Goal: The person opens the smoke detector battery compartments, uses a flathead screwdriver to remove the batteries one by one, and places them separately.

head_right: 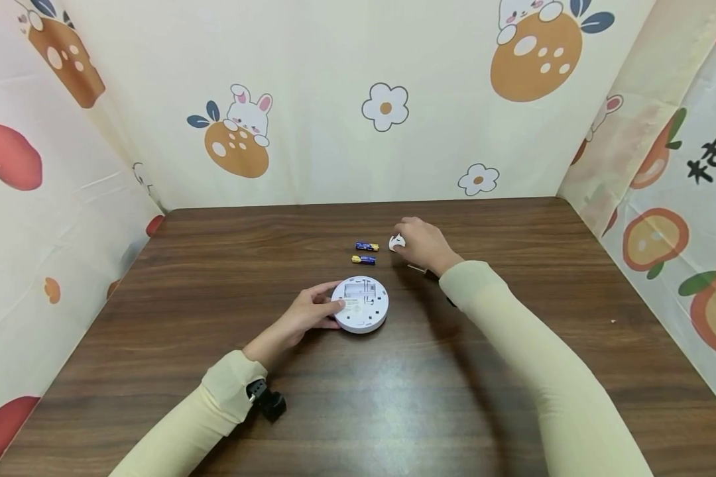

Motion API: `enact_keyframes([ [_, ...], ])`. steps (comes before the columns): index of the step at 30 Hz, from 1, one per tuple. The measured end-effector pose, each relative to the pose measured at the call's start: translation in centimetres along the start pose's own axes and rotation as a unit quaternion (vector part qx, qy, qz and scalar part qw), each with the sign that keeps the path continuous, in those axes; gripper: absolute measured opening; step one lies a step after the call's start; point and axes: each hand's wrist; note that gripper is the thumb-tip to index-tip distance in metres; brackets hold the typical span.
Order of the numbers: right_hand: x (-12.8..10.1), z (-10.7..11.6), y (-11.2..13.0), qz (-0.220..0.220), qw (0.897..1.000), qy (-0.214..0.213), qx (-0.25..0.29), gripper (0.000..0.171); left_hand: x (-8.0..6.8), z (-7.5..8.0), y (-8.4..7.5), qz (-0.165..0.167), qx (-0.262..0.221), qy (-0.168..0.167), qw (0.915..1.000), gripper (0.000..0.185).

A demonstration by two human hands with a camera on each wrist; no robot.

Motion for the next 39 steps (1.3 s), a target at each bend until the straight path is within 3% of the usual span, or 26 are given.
enact_keyframes([
  [14,0.4,-0.9,-2.1,-0.064,0.996,0.050,-0.032,0.046,0.1,-0.3,0.2,0.000,0.005,0.003,1.0000,0.048],
  [21,0.3,-1.6,-2.9,-0.108,0.990,0.085,0.008,0.055,0.2,-0.3,0.3,-0.003,0.002,0.008,1.0000,0.048],
  [39,0.5,-2.0,-2.9,-0.101,0.992,0.069,0.004,0.046,0.2,0.0,0.3,-0.004,0.008,-0.001,1.0000,0.048],
])
Point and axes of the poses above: each hand's wrist, its own x-axis towards the middle knuckle, its own z-axis out of the back of the hand, y = z × x, and after that the axes turned 2 degrees about z, right-handed
